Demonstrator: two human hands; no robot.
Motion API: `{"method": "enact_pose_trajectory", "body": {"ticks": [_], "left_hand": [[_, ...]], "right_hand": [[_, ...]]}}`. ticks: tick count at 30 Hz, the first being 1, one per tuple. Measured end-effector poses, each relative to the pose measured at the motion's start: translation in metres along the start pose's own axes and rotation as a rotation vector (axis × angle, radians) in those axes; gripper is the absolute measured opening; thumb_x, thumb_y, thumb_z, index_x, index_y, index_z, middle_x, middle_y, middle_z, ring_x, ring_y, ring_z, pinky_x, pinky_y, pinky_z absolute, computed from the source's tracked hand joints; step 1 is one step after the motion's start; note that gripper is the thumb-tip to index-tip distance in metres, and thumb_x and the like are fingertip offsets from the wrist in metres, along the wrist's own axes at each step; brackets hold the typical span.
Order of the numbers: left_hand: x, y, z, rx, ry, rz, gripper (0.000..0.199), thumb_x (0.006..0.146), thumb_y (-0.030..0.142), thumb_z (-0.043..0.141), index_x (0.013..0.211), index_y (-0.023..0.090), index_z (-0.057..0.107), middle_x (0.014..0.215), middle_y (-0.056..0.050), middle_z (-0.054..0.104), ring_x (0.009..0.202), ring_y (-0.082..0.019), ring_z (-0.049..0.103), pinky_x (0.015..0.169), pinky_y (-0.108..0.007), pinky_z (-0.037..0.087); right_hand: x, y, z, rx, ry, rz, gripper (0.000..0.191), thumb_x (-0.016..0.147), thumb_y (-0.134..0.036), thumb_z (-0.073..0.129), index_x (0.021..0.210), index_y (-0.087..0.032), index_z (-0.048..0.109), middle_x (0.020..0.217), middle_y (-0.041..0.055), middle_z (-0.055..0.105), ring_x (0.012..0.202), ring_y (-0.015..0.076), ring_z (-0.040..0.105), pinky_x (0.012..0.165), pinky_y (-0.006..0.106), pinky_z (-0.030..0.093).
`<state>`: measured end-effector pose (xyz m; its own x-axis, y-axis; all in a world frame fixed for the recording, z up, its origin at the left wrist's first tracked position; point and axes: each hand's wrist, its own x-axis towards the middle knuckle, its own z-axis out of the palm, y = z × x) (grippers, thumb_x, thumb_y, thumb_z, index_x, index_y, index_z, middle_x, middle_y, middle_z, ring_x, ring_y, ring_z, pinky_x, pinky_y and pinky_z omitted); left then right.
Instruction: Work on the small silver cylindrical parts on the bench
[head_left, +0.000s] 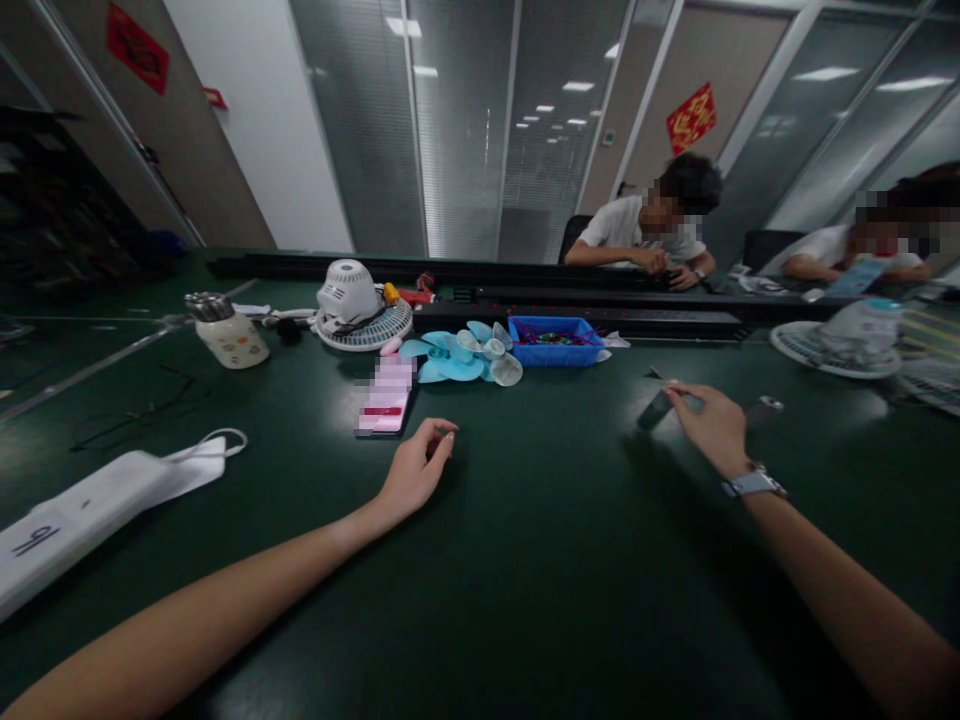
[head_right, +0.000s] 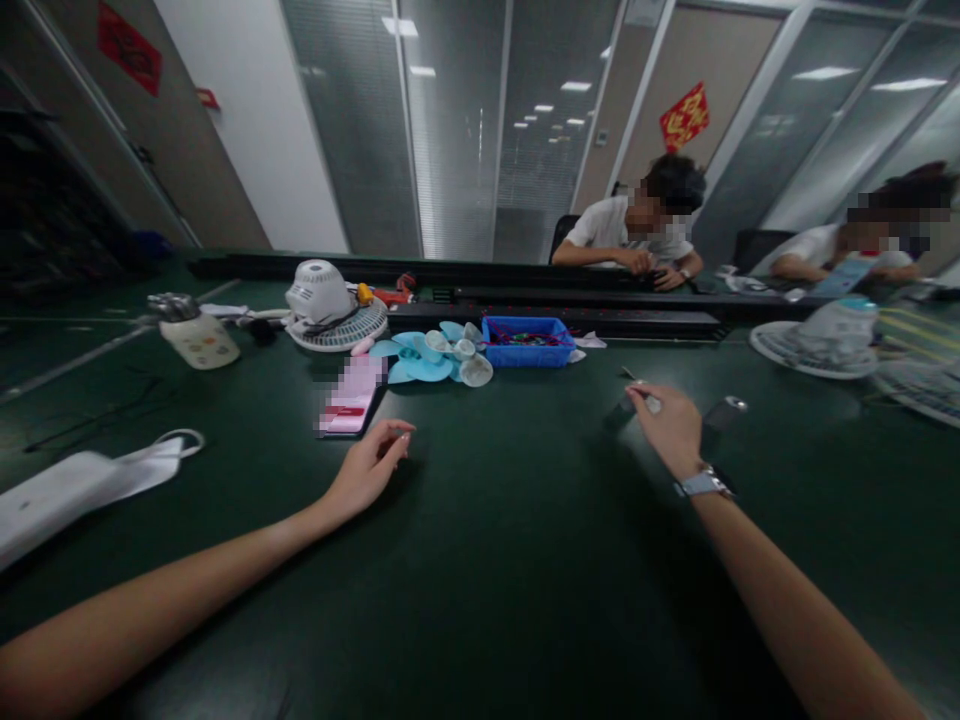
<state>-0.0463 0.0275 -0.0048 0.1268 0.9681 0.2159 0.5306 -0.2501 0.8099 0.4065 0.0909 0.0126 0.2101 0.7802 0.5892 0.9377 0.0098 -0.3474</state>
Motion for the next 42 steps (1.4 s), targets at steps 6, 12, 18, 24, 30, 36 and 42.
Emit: {"method": "enact_pose_trajectory", "body": {"ticks": [6, 12, 18, 24, 30, 36, 42], "left_hand": [[0.000, -0.001, -0.001, 0.007, -0.014, -0.002, 0.032, 0.093, 0.041, 0.044, 0.113, 0.019, 0.055, 0.079, -0.002, 0.063, 0.074, -0.018, 0.062, 0.068, -0.030, 0.046], [0.000, -0.002, 0.000, -0.002, -0.023, -0.006, 0.033, 0.093, 0.042, 0.045, 0.113, 0.019, 0.055, 0.080, -0.002, 0.064, 0.074, -0.018, 0.062, 0.067, -0.030, 0.047], [0.000, 0.001, 0.000, 0.012, -0.010, 0.006, 0.032, 0.092, 0.042, 0.045, 0.112, 0.019, 0.056, 0.080, -0.002, 0.063, 0.073, -0.017, 0.062, 0.066, -0.029, 0.046], [0.001, 0.000, 0.001, 0.032, -0.003, 0.001, 0.031, 0.092, 0.041, 0.045, 0.111, 0.019, 0.056, 0.077, 0.000, 0.061, 0.068, -0.016, 0.059, 0.063, -0.028, 0.044], [0.001, -0.001, 0.001, 0.037, -0.002, 0.003, 0.031, 0.092, 0.041, 0.045, 0.111, 0.019, 0.057, 0.076, 0.000, 0.062, 0.068, -0.016, 0.059, 0.063, -0.027, 0.043], [0.001, -0.003, 0.001, 0.027, -0.015, 0.004, 0.031, 0.093, 0.041, 0.046, 0.112, 0.019, 0.056, 0.079, -0.001, 0.063, 0.070, -0.016, 0.060, 0.064, -0.027, 0.043], [0.002, -0.008, 0.003, 0.009, -0.016, 0.017, 0.032, 0.093, 0.042, 0.046, 0.113, 0.020, 0.056, 0.081, -0.001, 0.063, 0.071, -0.016, 0.059, 0.064, -0.027, 0.043]], "right_hand": [[-0.001, 0.007, 0.007, 0.064, 0.135, -0.017, 0.026, 0.089, -0.038, 0.053, 0.101, -0.021, 0.070, 0.117, 0.0116, 0.067, 0.112, 0.0242, 0.058, 0.097, 0.033, 0.039], [0.004, 0.015, 0.009, 0.046, 0.054, 0.104, 0.028, 0.088, -0.039, 0.056, 0.101, -0.020, 0.073, 0.108, 0.0110, 0.071, 0.097, 0.0249, 0.063, 0.085, 0.032, 0.042], [0.007, 0.023, 0.016, 0.035, 0.113, 0.088, 0.031, 0.089, -0.039, 0.056, 0.104, -0.019, 0.073, 0.100, 0.0112, 0.071, 0.087, 0.0228, 0.062, 0.078, 0.031, 0.040], [0.009, 0.023, 0.020, 0.032, 0.127, 0.086, 0.035, 0.091, -0.039, 0.050, 0.108, -0.016, 0.071, 0.100, 0.0151, 0.068, 0.078, 0.0225, 0.057, 0.077, 0.033, 0.039], [0.011, 0.023, 0.025, 0.085, 0.169, 0.113, 0.030, 0.089, -0.036, 0.056, 0.105, -0.016, 0.072, 0.095, 0.0140, 0.069, 0.072, 0.0203, 0.058, 0.074, 0.031, 0.040], [0.014, 0.026, 0.029, 0.193, 0.089, 0.219, 0.031, 0.090, -0.038, 0.055, 0.110, -0.020, 0.069, 0.099, 0.0090, 0.072, 0.069, 0.0180, 0.064, 0.068, 0.027, 0.043], [0.011, 0.020, 0.026, 0.105, 0.086, 0.221, 0.030, 0.091, -0.036, 0.053, 0.109, -0.022, 0.072, 0.080, 0.0082, 0.073, 0.067, 0.0194, 0.064, 0.067, 0.028, 0.042]]}}
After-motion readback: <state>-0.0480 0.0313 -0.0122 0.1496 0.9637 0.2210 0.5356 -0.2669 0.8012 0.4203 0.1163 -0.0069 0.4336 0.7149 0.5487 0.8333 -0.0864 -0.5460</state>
